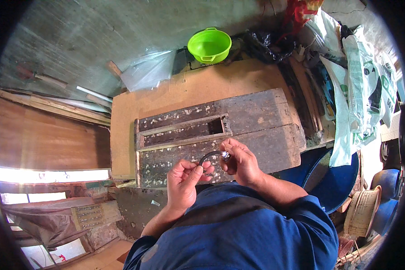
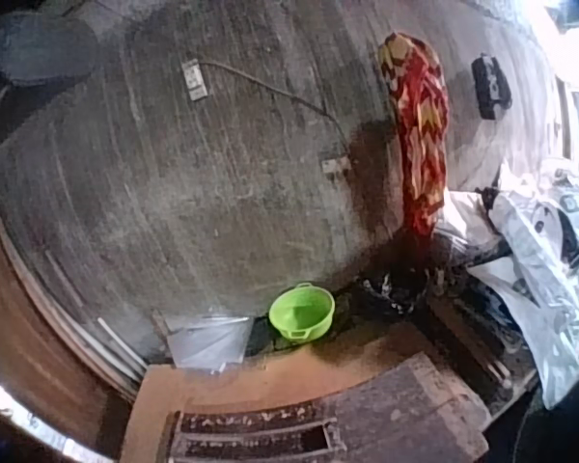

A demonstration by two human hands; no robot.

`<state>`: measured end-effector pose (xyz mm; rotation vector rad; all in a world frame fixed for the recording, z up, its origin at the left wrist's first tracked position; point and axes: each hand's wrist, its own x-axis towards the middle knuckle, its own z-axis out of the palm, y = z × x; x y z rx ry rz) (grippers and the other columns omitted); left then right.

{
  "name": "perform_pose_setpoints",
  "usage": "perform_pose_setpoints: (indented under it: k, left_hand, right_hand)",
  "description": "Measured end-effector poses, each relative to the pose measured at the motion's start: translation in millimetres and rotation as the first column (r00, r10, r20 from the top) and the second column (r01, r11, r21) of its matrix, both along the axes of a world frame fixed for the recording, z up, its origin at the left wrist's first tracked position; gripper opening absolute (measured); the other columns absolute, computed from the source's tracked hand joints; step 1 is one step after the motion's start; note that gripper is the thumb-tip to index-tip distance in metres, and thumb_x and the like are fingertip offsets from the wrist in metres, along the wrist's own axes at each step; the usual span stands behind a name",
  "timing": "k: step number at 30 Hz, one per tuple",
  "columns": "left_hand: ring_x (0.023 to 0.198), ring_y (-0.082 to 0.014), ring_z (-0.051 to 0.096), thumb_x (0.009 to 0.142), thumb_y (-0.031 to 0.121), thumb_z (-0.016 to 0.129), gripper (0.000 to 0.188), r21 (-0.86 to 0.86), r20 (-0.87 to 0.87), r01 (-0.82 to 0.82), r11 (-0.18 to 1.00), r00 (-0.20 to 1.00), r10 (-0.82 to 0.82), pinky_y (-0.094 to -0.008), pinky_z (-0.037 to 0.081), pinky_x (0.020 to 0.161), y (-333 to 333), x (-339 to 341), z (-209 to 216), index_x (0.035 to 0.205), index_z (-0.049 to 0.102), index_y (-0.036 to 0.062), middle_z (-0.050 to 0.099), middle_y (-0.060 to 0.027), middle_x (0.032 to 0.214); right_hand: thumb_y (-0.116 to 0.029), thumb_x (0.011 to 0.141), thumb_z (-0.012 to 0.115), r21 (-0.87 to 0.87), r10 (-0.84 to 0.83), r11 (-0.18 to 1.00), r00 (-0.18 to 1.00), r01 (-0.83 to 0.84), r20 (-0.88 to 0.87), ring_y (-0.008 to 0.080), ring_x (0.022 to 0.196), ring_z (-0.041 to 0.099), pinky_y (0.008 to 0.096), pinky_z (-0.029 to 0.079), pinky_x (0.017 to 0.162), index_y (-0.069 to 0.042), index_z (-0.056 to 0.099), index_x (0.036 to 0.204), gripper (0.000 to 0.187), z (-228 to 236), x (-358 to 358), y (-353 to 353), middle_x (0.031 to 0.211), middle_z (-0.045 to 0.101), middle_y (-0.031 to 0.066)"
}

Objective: The person retrieves two wooden boards from a stack and places them on a workbench. They then retrieve a metal frame and place it on the boards. The person uses a lighter to heat a small metal ring and places it on the frame. Finally, they place a clear plastic sheet over the frame and press it down.

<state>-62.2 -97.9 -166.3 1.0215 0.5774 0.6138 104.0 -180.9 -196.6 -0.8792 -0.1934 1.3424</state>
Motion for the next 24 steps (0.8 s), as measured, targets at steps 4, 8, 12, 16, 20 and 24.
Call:
perform_pose_setpoints:
  k: [4,8,12,16,20,24]
  left_hand:
    - [0.094,-0.0245,0.070,0.096,0.004,0.057,0.003,0.014,-0.014,0.001,1.000,1.000,-0.001,-0.0319,0.060,0.073,1.1,0.3,0.0,0.095,0.054,0.0023,0.069,-0.0170,0.104]
    - [0.094,-0.0247,0.070,0.096,0.004,0.057,0.003,0.016,-0.014,-0.001,1.000,1.000,0.001,-0.0318,0.060,0.073,1.4,-0.5,0.3,0.094,0.055,0.0019,0.069,-0.0171,0.104]
    - [0.094,-0.0246,0.070,0.096,0.003,0.057,0.003,0.011,-0.007,-0.008,1.000,1.000,0.008,-0.0318,0.060,0.073,0.8,-0.8,-0.1,0.095,0.054,0.0019,0.069,-0.0173,0.104]
    - [0.094,-0.0246,0.070,0.096,0.002,0.056,0.002,0.009,0.002,-0.009,1.000,1.000,0.009,-0.0321,0.060,0.073,0.9,-0.8,-2.8,0.096,0.054,0.0021,0.069,-0.0175,0.104]
    - [0.095,-0.0247,0.070,0.096,0.002,0.056,0.003,0.015,0.000,-0.007,1.000,1.000,0.007,-0.0322,0.060,0.073,0.6,-0.7,-2.4,0.096,0.054,0.0022,0.069,-0.0176,0.104]
    - [0.095,-0.0246,0.070,0.096,0.002,0.056,0.002,0.014,0.000,-0.002,1.000,1.000,0.002,-0.0322,0.060,0.073,0.9,-0.4,-3.2,0.096,0.054,0.0022,0.069,-0.0175,0.104]
  right_hand:
    - [-0.027,0.098,0.047,0.009,0.008,1.000,1.000,-0.008,0.005,0.0070,0.050,0.046,0.0218,0.025,0.042,-0.011,0.054,0.091,0.018,0.7,0.7,-0.2,0.065,0.051,-0.0014]
    - [-0.027,0.098,0.047,0.001,0.002,1.000,1.000,-0.002,0.014,0.0067,0.050,0.045,0.0217,0.025,0.042,-0.012,0.054,0.091,0.019,1.9,-0.6,0.7,0.065,0.052,-0.0010]
    - [-0.028,0.098,0.048,-0.001,0.016,1.000,1.000,-0.016,0.008,0.0065,0.048,0.044,0.0218,0.025,0.042,-0.012,0.054,0.091,0.019,2.8,-0.3,0.7,0.064,0.052,-0.0009]
    - [-0.028,0.099,0.047,-0.008,0.009,1.000,1.000,-0.009,0.007,0.0064,0.047,0.042,0.0220,0.025,0.041,-0.011,0.055,0.092,0.020,2.1,-0.5,1.0,0.063,0.052,-0.0007]
    - [-0.029,0.097,0.051,0.010,0.013,1.000,1.000,-0.013,0.006,0.0089,0.048,0.046,0.0233,0.023,0.040,-0.011,0.056,0.095,0.019,-0.8,0.6,0.3,0.063,0.052,0.0002]
    - [-0.029,0.099,0.047,-0.016,0.002,1.000,1.000,-0.002,0.011,0.0064,0.047,0.042,0.0222,0.024,0.042,-0.011,0.055,0.093,0.020,4.6,0.0,0.7,0.062,0.052,-0.0003]
